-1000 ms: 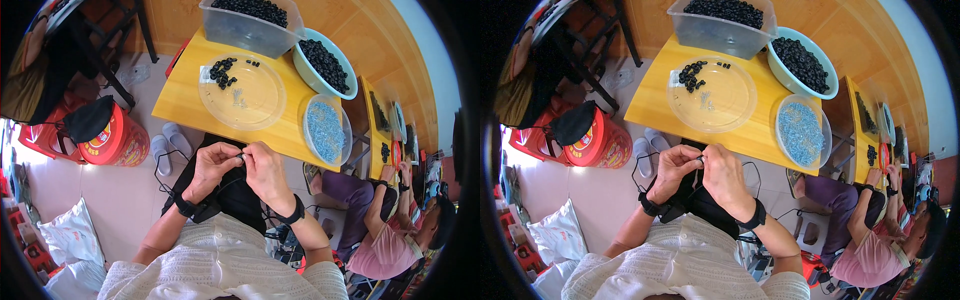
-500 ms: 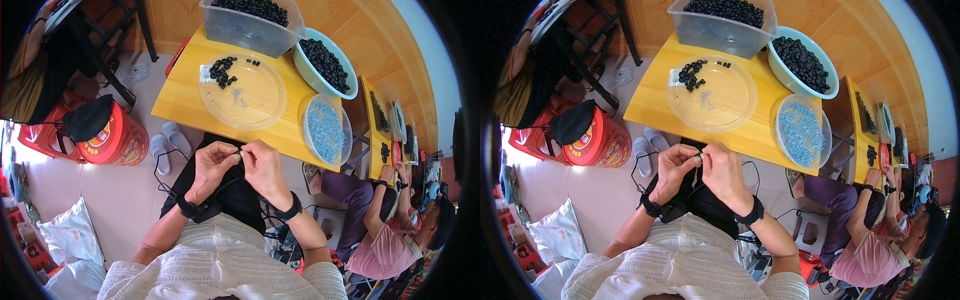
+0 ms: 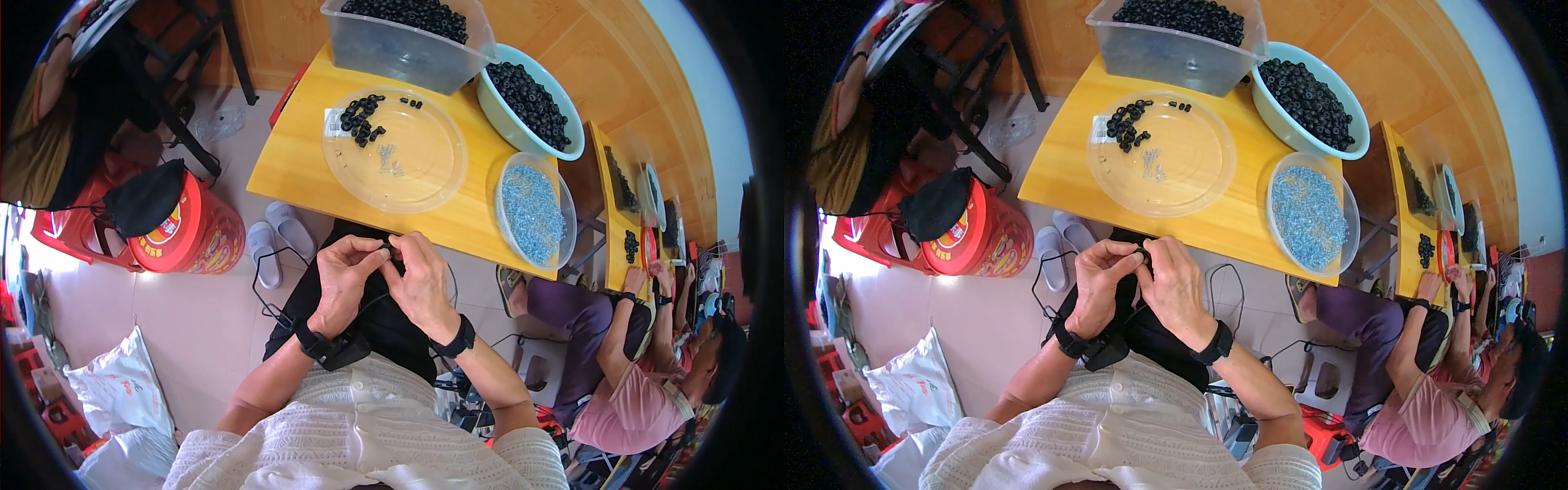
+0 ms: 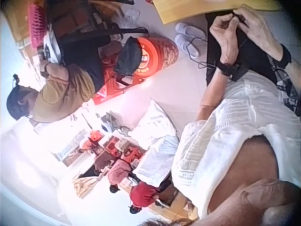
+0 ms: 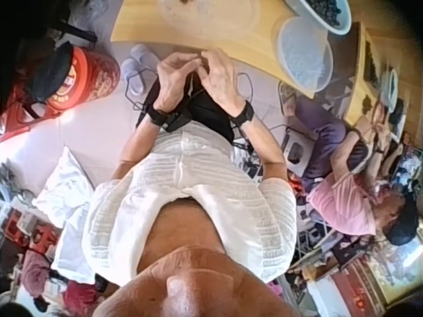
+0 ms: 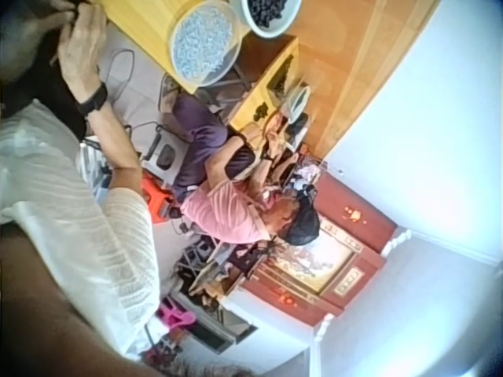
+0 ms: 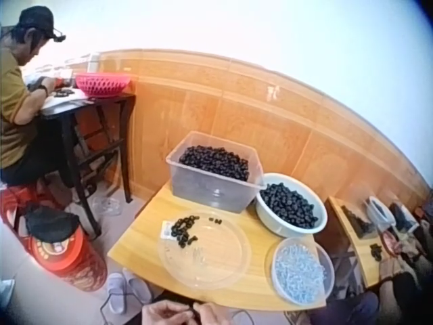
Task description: Manually sorting, inspecting, and arranging small black plastic or rubber manufacturing components at a workstation table.
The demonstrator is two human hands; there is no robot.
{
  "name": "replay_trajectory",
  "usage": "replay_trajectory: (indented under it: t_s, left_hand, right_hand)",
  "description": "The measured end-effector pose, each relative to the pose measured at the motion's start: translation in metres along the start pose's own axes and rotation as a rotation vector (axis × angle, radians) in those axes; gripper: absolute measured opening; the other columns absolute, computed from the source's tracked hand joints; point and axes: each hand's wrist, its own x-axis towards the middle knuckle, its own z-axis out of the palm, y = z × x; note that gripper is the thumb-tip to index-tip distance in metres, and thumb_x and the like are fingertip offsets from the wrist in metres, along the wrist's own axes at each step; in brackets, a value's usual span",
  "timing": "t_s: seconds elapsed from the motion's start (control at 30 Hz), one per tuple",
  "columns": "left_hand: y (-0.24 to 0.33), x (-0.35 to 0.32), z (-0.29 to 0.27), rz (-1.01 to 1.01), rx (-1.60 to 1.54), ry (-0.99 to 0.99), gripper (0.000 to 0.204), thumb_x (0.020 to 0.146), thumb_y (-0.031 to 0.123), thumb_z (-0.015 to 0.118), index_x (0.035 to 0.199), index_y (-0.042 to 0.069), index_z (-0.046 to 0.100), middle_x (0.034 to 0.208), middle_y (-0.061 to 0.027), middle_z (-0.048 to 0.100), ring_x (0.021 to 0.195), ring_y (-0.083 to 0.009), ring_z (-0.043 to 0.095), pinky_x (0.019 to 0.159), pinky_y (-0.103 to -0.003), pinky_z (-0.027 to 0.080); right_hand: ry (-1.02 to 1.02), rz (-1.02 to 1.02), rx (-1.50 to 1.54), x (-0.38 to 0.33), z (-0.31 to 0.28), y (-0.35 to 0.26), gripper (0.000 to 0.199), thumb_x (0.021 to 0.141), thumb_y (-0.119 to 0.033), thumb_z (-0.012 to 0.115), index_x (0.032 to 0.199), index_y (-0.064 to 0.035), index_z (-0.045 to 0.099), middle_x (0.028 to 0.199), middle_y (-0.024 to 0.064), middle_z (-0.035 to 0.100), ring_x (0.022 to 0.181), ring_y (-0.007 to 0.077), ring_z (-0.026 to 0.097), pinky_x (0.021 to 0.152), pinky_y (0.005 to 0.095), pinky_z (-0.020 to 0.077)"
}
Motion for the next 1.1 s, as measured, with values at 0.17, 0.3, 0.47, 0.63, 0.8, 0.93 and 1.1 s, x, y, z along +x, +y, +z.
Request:
replay_trajectory:
  t_s: [0.17, 0.3, 0.47, 0.63, 0.8, 0.93, 1.1]
  left_hand:
    - [0.006, 0.004, 0.001, -0.093, -0.058, -0.068, 0.010, 0.084, 0.002, 0.060, 0.092, -0.003, 0.064, 0.086, -0.0056, 0.065, 0.078, -0.0092, 0.060, 0.072, -0.021, 0.049]
    - [0.005, 0.003, 0.000, -0.118, 0.041, -0.102, 0.017, 0.088, 0.008, 0.056, 0.097, -0.005, 0.063, 0.087, -0.0050, 0.064, 0.079, -0.0086, 0.059, 0.073, -0.021, 0.048]
    - [-0.005, 0.004, -0.007, -0.125, 0.244, -0.256, 0.023, 0.090, 0.012, 0.054, 0.100, -0.008, 0.062, 0.080, -0.0023, 0.062, 0.074, -0.0055, 0.054, 0.070, -0.021, 0.047]
    - [-0.009, -0.001, -0.005, -0.077, 0.353, -0.191, 0.021, 0.089, 0.011, 0.054, 0.094, -0.008, 0.063, 0.073, -0.0016, 0.062, 0.071, -0.0052, 0.054, 0.066, -0.021, 0.046]
    - [-0.003, -0.005, -0.003, -0.030, 0.470, -0.174, 0.023, 0.091, 0.011, 0.051, 0.093, -0.008, 0.063, 0.078, 0.0002, 0.060, 0.073, -0.0044, 0.051, 0.071, -0.022, 0.047]
    - [0.004, -0.005, 0.002, -0.058, 0.260, -0.216, 0.023, 0.092, 0.012, 0.050, 0.094, -0.007, 0.064, 0.082, -0.0015, 0.062, 0.076, -0.0059, 0.054, 0.074, -0.022, 0.047]
    - [0.014, -0.009, 0.014, -0.148, 0.092, -0.284, 0.025, 0.093, 0.014, 0.050, 0.101, -0.005, 0.063, 0.091, -0.0069, 0.065, 0.082, -0.0116, 0.061, 0.078, -0.025, 0.049]
  right_hand:
    - [0.007, -0.052, -0.051, 0.007, -0.007, 0.005, 0.025, 0.066, 0.000, 0.067, 0.087, 0.0011, 0.054, 0.077, 0.0149, 0.053, 0.072, 0.0334, 0.055, 0.060, 0.0397, 0.0453]
    - [-0.064, -0.042, -0.124, 0.009, -0.014, 0.005, 0.025, 0.064, -0.001, 0.068, 0.085, 0.0010, 0.055, 0.075, 0.0148, 0.054, 0.070, 0.0336, 0.056, 0.060, 0.0395, 0.0456]
    - [-0.127, -0.061, -0.194, 0.007, -0.016, 0.001, 0.022, 0.066, -0.001, 0.066, 0.084, 0.0017, 0.054, 0.078, 0.0162, 0.054, 0.074, 0.0349, 0.056, 0.062, 0.0409, 0.0463]
    - [-0.187, -0.073, -0.307, 0.005, -0.014, -0.007, 0.016, 0.068, 0.002, 0.060, 0.079, 0.0024, 0.050, 0.077, 0.0173, 0.051, 0.078, 0.0330, 0.057, 0.062, 0.0388, 0.0496]
    - [-0.151, -0.058, -0.347, 0.002, -0.010, -0.012, 0.018, 0.066, 0.003, 0.061, 0.080, 0.0013, 0.049, 0.079, 0.0159, 0.051, 0.077, 0.0319, 0.056, 0.060, 0.0393, 0.0491]
    - [-0.002, -0.096, -0.131, 0.004, -0.014, 0.003, 0.020, 0.066, 0.003, 0.062, 0.081, -0.0001, 0.050, 0.078, 0.0138, 0.051, 0.075, 0.0302, 0.056, 0.058, 0.0385, 0.0475]
    - [0.033, -0.133, 0.161, 0.002, -0.030, 0.017, 0.021, 0.065, 0.000, 0.064, 0.082, -0.0013, 0.053, 0.076, 0.0119, 0.052, 0.072, 0.0290, 0.055, 0.058, 0.0363, 0.0460]
